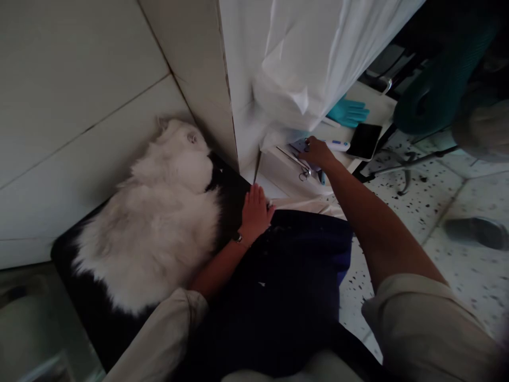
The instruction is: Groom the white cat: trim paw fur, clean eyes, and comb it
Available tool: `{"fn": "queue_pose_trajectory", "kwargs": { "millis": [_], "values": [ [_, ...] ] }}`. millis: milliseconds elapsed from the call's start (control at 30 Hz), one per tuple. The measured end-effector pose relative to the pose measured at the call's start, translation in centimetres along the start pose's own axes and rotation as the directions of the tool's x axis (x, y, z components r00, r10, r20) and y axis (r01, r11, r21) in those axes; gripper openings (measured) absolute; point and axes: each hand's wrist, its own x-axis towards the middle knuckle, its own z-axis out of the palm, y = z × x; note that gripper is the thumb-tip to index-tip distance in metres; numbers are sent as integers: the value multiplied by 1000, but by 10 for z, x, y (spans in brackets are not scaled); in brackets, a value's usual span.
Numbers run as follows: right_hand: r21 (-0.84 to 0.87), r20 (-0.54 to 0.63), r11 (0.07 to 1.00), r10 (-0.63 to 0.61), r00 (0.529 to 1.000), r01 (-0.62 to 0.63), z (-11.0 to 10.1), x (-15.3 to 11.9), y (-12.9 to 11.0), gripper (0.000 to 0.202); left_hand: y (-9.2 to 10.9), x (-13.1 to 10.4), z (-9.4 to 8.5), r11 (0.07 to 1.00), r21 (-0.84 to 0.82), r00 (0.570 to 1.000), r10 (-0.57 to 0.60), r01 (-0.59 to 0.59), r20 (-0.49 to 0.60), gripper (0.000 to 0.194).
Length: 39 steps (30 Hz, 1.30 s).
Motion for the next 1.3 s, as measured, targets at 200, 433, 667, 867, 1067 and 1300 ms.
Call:
{"fn": "queue_pose_trajectory", "kwargs": {
  "millis": [200, 433, 667, 867, 1067, 1300],
  "values": [
    [-25, -44, 1000, -20, 999, 19, 8, -2, 3, 58, 9, 2, -7, 677, -718, 978, 206, -162, -26, 58],
    [-80, -41, 996, -35, 999, 32, 3, -18, -10, 52, -37, -12, -31, 843, -537, 899, -227, -11, -375, 49],
    [-32, -80, 999, 8, 997, -10, -10, -34, -19, 50, 15, -62, 1, 818, -427, 811, 520, -384, 267, 50],
    [97, -410, 963, -190, 892, 250, -8, -115, -23, 36, 29, -102, -21, 699, -652, 667, 639, -295, 383, 43],
    [536, -67, 755, -408, 911, 378, 79, -280, -40, 20, -19, -140, -76, 785, -610, 988, 156, -109, 23, 35],
    [653, 425, 717, -614, 665, 245, 141, -354, -51, 30, -61, -192, -114, 745, -656, 797, -320, -123, -513, 36]
  ]
}}
